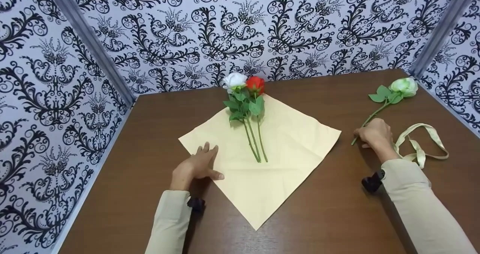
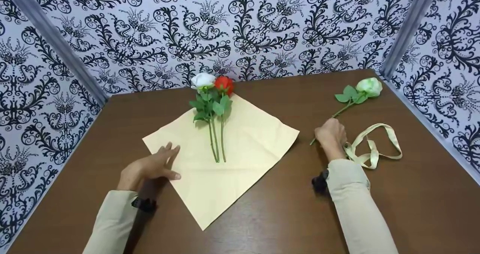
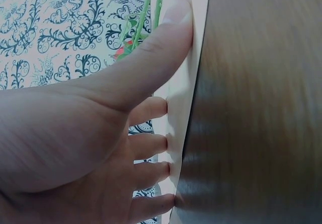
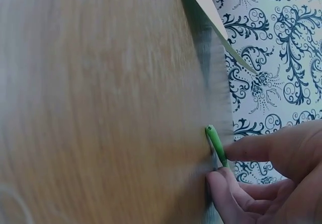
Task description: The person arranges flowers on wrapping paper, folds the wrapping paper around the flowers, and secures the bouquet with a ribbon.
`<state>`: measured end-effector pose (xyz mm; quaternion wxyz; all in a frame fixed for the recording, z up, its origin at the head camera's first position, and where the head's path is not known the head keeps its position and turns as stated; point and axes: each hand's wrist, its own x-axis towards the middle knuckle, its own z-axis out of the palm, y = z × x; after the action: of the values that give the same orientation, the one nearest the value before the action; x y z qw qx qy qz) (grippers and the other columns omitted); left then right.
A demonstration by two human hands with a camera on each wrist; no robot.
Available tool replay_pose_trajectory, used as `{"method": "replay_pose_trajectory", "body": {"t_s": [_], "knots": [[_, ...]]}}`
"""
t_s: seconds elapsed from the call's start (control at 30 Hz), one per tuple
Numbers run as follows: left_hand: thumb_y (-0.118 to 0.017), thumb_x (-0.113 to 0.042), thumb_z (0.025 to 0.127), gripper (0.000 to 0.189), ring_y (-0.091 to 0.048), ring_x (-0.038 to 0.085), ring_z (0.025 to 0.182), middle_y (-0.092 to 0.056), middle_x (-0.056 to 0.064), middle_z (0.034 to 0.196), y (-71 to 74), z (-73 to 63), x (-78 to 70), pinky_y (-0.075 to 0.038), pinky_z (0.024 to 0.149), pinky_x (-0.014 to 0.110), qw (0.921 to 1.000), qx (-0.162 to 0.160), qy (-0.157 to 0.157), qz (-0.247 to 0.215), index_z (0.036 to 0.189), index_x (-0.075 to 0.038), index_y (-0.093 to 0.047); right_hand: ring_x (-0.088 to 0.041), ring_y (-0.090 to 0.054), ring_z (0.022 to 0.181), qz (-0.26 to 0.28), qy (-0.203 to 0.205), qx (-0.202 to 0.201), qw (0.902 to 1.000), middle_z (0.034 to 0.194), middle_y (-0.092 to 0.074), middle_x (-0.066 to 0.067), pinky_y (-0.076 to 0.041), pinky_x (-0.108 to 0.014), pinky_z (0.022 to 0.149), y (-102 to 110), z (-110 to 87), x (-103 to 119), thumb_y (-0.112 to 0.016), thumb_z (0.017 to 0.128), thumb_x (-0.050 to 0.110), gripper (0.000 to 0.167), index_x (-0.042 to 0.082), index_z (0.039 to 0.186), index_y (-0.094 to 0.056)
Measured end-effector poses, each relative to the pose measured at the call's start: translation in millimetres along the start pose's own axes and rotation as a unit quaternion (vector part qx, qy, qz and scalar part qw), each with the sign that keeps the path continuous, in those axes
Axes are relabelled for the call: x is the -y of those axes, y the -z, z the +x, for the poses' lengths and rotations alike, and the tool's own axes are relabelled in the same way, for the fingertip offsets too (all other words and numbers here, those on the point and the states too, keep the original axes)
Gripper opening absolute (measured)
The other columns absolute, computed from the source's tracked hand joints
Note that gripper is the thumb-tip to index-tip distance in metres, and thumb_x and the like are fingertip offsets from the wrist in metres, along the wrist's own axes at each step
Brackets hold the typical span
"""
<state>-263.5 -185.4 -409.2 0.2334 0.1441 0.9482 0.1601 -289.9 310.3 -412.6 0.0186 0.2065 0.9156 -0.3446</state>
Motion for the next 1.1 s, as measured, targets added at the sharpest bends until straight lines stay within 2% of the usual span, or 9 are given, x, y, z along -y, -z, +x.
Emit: {"method": "replay_pose_trajectory", "body": {"t_s": [0.1,0.17,0.27,0.33,0.4,0.5,0.57,0.9,1.1], "knots": [[-0.075,-0.038,0.089,0.099,-0.004,0.051,0.153,-0.002,0.03,0.166,0.2,0.4,-0.7,-0.022,0.12,0.063,1.0,0.0,-0.003,0.002,0.16,-0.003,-0.016,-0.009,-0.062,0.042,0.027,-0.012,0.001,0.9996,0.05,-0.06,0.003,-0.056,-0.028,0.05,1,2.5,-2,-0.065,0.09,0.018,0.021,-0.001,0.081,-0.07],[-0.075,-0.038,0.089,0.099,-0.003,0.05,0.153,-0.001,0.029,0.166,0.5,0.1,-1.3,-0.022,0.12,0.063,1.0,0.0,-0.001,0.001,0.16,-0.004,-0.016,-0.009,-0.063,0.043,0.054,-0.021,0.005,0.9983,0.051,-0.061,0.004,-0.057,-0.027,0.051,2,4.3,-3,-0.065,0.091,0.015,0.022,-0.006,0.095,-0.071],[-0.075,-0.037,0.089,0.098,-0.003,0.049,0.154,-0.001,0.028,0.166,0.6,0.0,-1.4,-0.021,0.121,0.062,1.0,-0.001,0.002,0.0,0.16,-0.004,-0.016,-0.008,-0.065,0.046,0.099,-0.034,0.012,0.9944,0.057,-0.062,0.005,-0.059,-0.028,0.054,2,5.9,-5,-0.063,0.092,0.011,0.038,-0.011,0.123,-0.063],[-0.075,-0.037,0.089,0.098,-0.002,0.048,0.154,-0.001,0.028,0.166,0.3,0.0,-0.5,-0.02,0.121,0.061,1.0,0.0,0.003,-0.001,0.16,-0.005,-0.016,-0.008,-0.066,0.048,0.121,-0.04,0.015,0.9917,0.071,-0.065,0.001,-0.06,-0.028,0.057,2,5.8,-7,-0.062,0.093,0.01,0.048,-0.011,0.135,-0.054],[-0.075,-0.036,0.089,0.098,-0.002,0.049,0.154,-0.002,0.028,0.166,-0.3,0.5,0.0,-0.02,0.122,0.061,1.0,0.001,0.001,0.0,0.16,-0.004,-0.016,-0.008,-0.067,0.05,0.135,-0.044,0.014,0.9898,0.092,-0.068,-0.011,-0.06,-0.029,0.059,2,5.1,-8,-0.06,0.093,0.01,0.053,-0.01,0.141,-0.049],[-0.075,-0.036,0.089,0.098,-0.003,0.049,0.153,-0.002,0.029,0.166,-0.7,0.6,0.0,-0.02,0.122,0.061,1.0,0.002,-0.001,-0.001,0.16,-0.004,-0.016,-0.006,-0.066,0.051,0.134,-0.045,0.008,0.9899,0.125,-0.059,-0.027,-0.061,-0.028,0.061,2,3.6,-7,-0.058,0.094,0.01,0.053,-0.007,0.143,-0.048],[-0.075,-0.037,0.089,0.097,-0.002,0.048,0.154,-0.001,0.028,0.166,-0.5,0.6,-0.2,-0.02,0.122,0.061,1.0,0.001,0.002,0.0,0.16,-0.005,-0.016,-0.005,-0.066,0.052,0.134,-0.043,0.003,0.9901,0.136,-0.054,-0.03,-0.061,-0.028,0.061,2,2.9,-5,-0.057,0.094,0.011,0.052,-0.006,0.143,-0.05],[-0.075,-0.037,0.09,0.097,-0.001,0.047,0.154,0.0,0.025,0.167,1.0,-0.2,-1.5,-0.018,0.122,0.062,1.0,-0.001,0.005,-0.006,0.161,-0.006,-0.016,-0.004,-0.065,0.053,0.127,-0.005,0.002,0.9919,0.127,-0.058,-0.025,-0.06,-0.028,0.06,5,-6.9,16,-0.057,0.094,0.017,0.048,-0.002,0.138,-0.056],[-0.074,-0.036,0.09,0.097,0.0,0.045,0.155,0.001,0.024,0.167,-0.5,-1.0,-0.9,-0.017,0.122,0.061,0.9999,0.004,0.011,-0.012,0.161,-0.008,-0.015,-0.002,-0.064,0.057,0.136,0.023,0.011,0.9904,0.13,-0.058,-0.023,-0.061,-0.028,0.064,-1,-18.7,32,-0.059,0.092,0.016,0.048,-0.002,0.136,-0.059]]}}
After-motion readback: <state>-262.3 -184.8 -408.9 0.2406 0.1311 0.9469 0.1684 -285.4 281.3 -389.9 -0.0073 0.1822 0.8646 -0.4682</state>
